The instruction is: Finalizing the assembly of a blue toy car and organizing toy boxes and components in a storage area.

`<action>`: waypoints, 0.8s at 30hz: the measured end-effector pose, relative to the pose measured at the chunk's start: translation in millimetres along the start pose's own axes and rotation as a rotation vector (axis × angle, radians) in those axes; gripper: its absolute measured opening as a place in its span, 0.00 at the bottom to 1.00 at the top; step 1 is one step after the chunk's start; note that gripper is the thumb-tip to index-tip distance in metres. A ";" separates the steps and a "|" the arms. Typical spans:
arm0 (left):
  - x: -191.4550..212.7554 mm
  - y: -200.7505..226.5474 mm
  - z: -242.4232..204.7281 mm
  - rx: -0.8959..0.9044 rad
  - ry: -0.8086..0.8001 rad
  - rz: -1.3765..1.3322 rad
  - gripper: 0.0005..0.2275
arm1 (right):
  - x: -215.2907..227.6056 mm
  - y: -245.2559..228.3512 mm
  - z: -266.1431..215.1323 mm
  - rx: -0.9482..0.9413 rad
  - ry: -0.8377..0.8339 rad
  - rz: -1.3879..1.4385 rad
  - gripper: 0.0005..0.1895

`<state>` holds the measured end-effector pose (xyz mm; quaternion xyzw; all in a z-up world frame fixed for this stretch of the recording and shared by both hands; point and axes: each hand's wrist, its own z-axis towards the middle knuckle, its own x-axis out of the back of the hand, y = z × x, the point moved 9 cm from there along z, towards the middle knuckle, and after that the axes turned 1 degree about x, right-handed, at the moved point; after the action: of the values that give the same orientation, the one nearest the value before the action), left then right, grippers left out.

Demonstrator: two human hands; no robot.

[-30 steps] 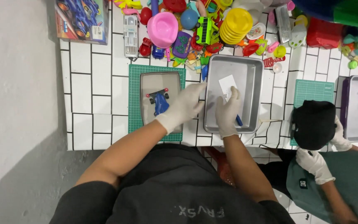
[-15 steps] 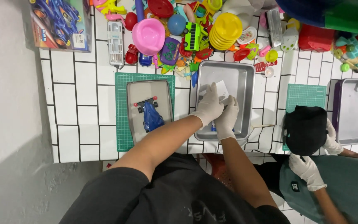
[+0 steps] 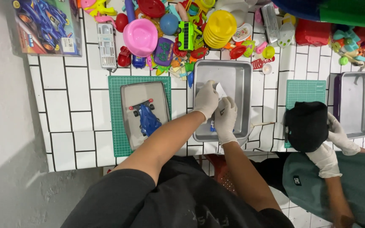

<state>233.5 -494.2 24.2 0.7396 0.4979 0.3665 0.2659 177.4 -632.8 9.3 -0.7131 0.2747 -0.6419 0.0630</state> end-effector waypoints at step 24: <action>240.8 -192.1 -169.9 -0.034 0.628 -0.328 0.16 | -64.3 -165.4 -89.6 -0.046 -0.469 0.808 0.22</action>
<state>49.1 -195.4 45.6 0.4965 0.6612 0.5369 0.1675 142.1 -439.8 40.8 -0.6761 0.5229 -0.3812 0.3525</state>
